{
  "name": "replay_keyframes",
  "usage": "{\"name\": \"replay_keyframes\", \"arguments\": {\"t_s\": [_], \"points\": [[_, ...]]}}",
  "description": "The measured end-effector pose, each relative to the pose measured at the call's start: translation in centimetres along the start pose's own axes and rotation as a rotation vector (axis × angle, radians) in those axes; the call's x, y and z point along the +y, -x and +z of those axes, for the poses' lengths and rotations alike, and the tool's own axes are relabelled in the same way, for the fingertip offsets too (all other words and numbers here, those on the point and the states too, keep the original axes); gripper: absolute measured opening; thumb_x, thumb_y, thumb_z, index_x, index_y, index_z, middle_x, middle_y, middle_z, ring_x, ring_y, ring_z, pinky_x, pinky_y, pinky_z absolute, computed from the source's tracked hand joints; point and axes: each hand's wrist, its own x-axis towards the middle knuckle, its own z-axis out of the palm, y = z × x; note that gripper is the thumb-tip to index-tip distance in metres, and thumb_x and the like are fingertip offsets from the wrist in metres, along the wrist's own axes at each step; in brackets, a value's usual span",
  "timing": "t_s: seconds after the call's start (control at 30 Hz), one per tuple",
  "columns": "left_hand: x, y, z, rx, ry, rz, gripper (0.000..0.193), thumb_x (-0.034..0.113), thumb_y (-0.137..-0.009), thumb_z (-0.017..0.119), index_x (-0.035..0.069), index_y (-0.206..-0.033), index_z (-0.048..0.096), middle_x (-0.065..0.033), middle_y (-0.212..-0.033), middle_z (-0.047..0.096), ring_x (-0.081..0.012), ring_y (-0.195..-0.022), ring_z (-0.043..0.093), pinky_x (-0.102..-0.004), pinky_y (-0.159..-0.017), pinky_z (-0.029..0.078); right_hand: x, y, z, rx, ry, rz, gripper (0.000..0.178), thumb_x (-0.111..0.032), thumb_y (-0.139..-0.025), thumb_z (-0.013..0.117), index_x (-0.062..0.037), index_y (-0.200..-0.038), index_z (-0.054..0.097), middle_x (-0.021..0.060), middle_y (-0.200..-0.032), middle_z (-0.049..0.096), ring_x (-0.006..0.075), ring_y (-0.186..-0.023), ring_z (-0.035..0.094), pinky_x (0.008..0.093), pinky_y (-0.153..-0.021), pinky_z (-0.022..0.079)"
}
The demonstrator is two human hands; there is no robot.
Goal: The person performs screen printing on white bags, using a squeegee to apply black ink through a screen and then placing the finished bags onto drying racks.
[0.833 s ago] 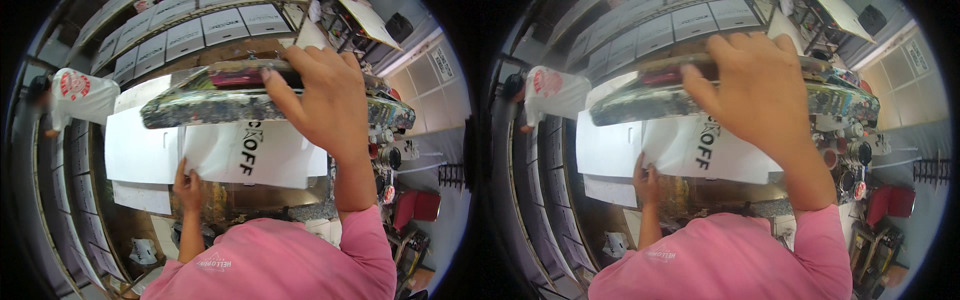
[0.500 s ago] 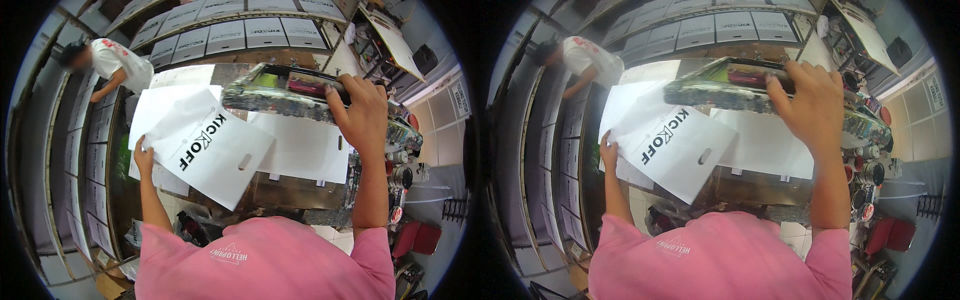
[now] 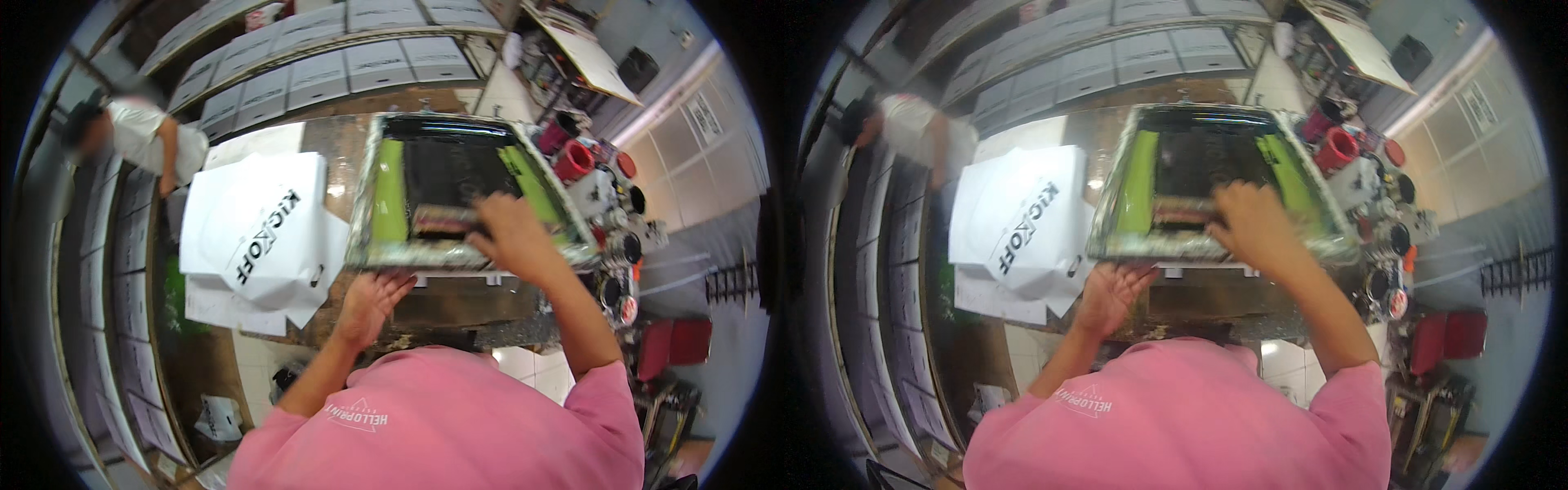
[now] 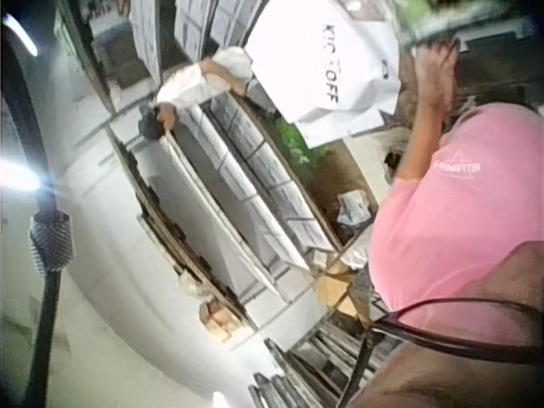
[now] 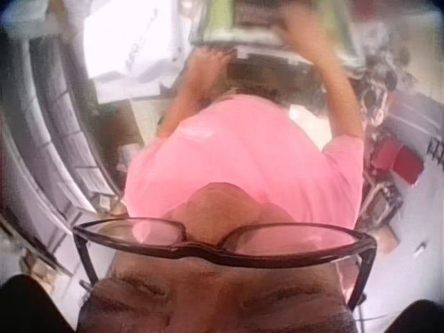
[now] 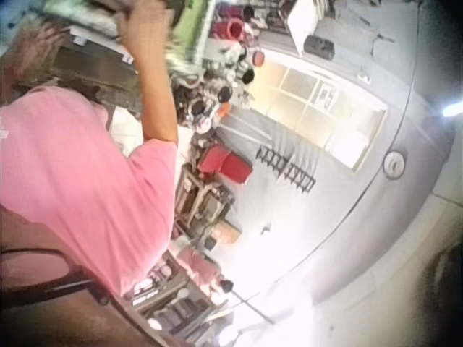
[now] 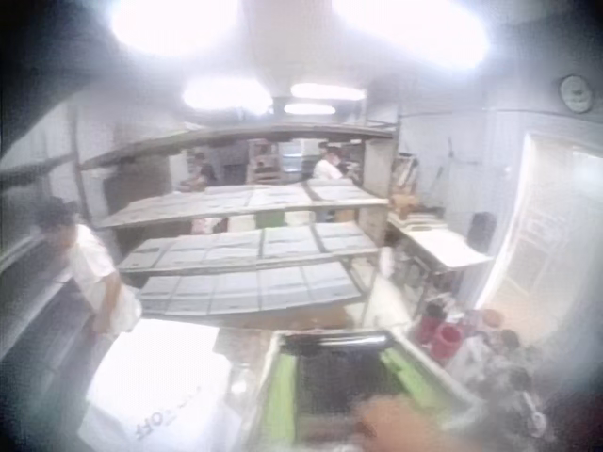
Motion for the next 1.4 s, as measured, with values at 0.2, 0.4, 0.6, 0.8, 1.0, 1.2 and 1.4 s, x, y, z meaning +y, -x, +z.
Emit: {"name": "replay_keyframes", "arguments": {"t_s": [0.2,0.4,0.6,0.8,1.0,1.2,1.4], "points": [[-10.3,1.0,-5.0,0.367,0.231,-0.347,0.109,0.086,-0.097,0.036,-0.001,-0.162,0.027,-0.0251,-0.153,0.046,-0.0399,-0.144,0.047,-0.0519,-0.122,0.039,4.8,5.2,15.1,-0.053,-0.311,0.106,0.045,-0.016,-0.089,0.074,-0.0157,-0.134,0.065,0.0091,-0.122,0.070,0.0333,-0.112,0.062,0.0477,-0.097,0.049],[-13.6,-1.2,-7.2,0.534,0.167,-0.444,0.119,0.090,-0.092,0.041,-0.004,-0.162,0.023,-0.0303,-0.160,0.034,-0.0437,-0.149,0.038,-0.0519,-0.122,0.040,15.1,-9.1,22.2,0.211,-0.113,0.053,0.041,-0.016,-0.092,0.070,-0.0192,-0.133,0.064,0.0075,-0.117,0.069,0.0342,-0.107,0.063,0.0492,-0.092,0.053],[-14.9,-1.5,-7.4,0.650,0.118,-0.435,0.114,0.090,-0.094,0.037,-0.002,-0.161,0.030,-0.0261,-0.156,0.043,-0.0402,-0.143,0.047,-0.0504,-0.119,0.041,21.1,-18.8,27.4,0.180,-0.001,-0.002,0.032,-0.026,-0.097,0.065,-0.0204,-0.129,0.064,0.0079,-0.109,0.069,0.0342,-0.104,0.066,0.0483,-0.083,0.058],[-15.4,-1.8,-7.5,0.717,0.126,-0.452,0.107,0.090,-0.095,0.032,0.002,-0.155,0.041,-0.0207,-0.140,0.057,-0.0334,-0.128,0.058,-0.0483,-0.114,0.044,17.4,-14.4,28.0,0.164,0.006,0.057,0.038,-0.046,-0.092,0.073,-0.0162,-0.116,0.069,0.0071,-0.105,0.067,0.0312,-0.101,0.064,0.0441,-0.079,0.059],[-15.5,-1.4,-8.2,0.651,0.177,-0.469,0.113,0.089,-0.095,0.034,0.000,-0.164,0.025,-0.0247,-0.160,0.041,-0.0404,-0.144,0.046,-0.0517,-0.121,0.039,9.1,-3.0,26.5,0.121,-0.065,0.031,0.054,-0.034,-0.082,0.083,-0.0096,-0.127,0.067,0.0083,-0.111,0.065,0.0304,-0.098,0.059,0.0432,-0.086,0.052],[-15.4,-1.7,-8.0,0.637,0.146,-0.464,0.109,0.091,-0.094,0.033,0.003,-0.156,0.041,-0.0205,-0.146,0.054,-0.0344,-0.132,0.054,-0.0490,-0.118,0.040,1.0,7.5,25.0,0.012,-0.104,0.081,0.060,-0.034,-0.081,0.084,-0.0095,-0.133,0.066,0.0094,-0.116,0.067,0.0314,-0.102,0.060,0.0450,-0.095,0.051],[-16.4,-1.4,-9.7,0.513,0.161,-0.407,0.112,0.091,-0.093,0.035,0.001,-0.160,0.033,-0.0234,-0.153,0.045,-0.0392,-0.137,0.050,-0.0504,-0.119,0.040,-1.0,9.0,22.5,-0.144,-0.141,0.170,0.045,-0.039,-0.087,0.080,-0.0095,-0.118,0.068,0.0100,-0.104,0.064,0.0318,-0.101,0.062,0.0426,-0.081,0.058]]}}
